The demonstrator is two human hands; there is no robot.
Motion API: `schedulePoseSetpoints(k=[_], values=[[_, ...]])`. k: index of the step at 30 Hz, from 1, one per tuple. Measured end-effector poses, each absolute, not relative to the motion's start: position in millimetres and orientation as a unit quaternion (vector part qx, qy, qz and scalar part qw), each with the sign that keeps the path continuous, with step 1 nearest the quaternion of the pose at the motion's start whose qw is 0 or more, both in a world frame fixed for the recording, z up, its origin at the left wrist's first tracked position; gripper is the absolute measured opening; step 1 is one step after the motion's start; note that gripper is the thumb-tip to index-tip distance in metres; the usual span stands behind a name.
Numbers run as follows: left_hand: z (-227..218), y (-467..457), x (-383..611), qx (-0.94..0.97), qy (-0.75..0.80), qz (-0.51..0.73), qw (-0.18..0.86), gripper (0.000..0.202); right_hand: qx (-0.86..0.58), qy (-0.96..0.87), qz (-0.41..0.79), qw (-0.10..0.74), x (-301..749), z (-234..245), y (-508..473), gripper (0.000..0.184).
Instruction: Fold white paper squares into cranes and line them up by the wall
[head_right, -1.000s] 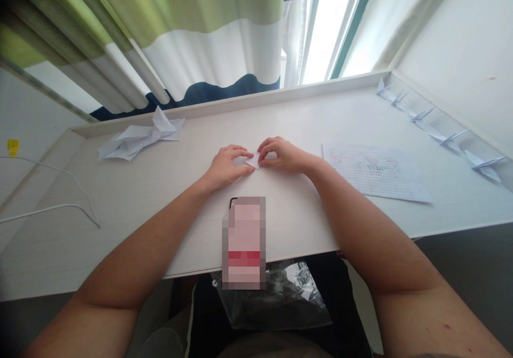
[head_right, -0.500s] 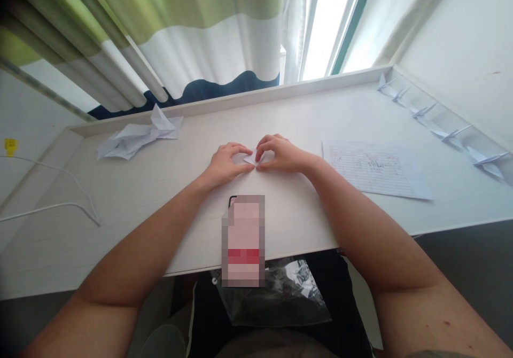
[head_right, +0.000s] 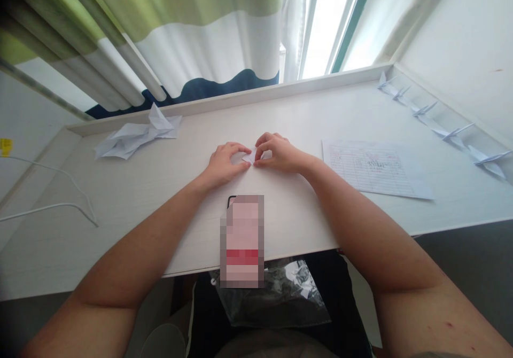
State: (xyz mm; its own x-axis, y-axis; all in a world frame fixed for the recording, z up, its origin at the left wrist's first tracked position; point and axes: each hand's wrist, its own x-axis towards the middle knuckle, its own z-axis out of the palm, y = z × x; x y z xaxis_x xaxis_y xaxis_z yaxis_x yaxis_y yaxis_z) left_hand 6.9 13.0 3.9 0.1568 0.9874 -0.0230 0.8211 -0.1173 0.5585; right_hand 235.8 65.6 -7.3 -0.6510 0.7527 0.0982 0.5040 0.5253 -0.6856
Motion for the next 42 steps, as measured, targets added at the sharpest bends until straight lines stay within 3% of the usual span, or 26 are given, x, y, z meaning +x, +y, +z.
schedulePoseSetpoints(k=[7, 14, 23, 30, 42], values=[[3.8, 14.4, 6.1, 0.715, 0.624, 0.199, 0.245, 0.048, -0.380, -0.850, 0.304, 0.202, 231.8, -8.5, 63.6, 0.017], [3.4, 14.9, 6.6, 0.712, 0.624, 0.207, 0.248, 0.046, -0.342, -0.871, 0.284, 0.209, 237.5, -1.4, 61.4, 0.014], [1.7, 16.5, 7.8, 0.694, 0.648, 0.205, 0.238, 0.064, -0.335, -0.889, 0.243, 0.198, 232.3, -4.2, 60.3, 0.018], [-2.6, 19.9, 9.9, 0.670, 0.675, 0.205, 0.231, 0.081, -0.337, -0.880, 0.270, 0.200, 230.0, -5.1, 59.9, 0.020], [0.3, 17.8, 10.7, 0.670, 0.675, 0.192, 0.240, 0.083, -0.372, -0.845, 0.301, 0.239, 226.0, -9.5, 62.0, 0.015]])
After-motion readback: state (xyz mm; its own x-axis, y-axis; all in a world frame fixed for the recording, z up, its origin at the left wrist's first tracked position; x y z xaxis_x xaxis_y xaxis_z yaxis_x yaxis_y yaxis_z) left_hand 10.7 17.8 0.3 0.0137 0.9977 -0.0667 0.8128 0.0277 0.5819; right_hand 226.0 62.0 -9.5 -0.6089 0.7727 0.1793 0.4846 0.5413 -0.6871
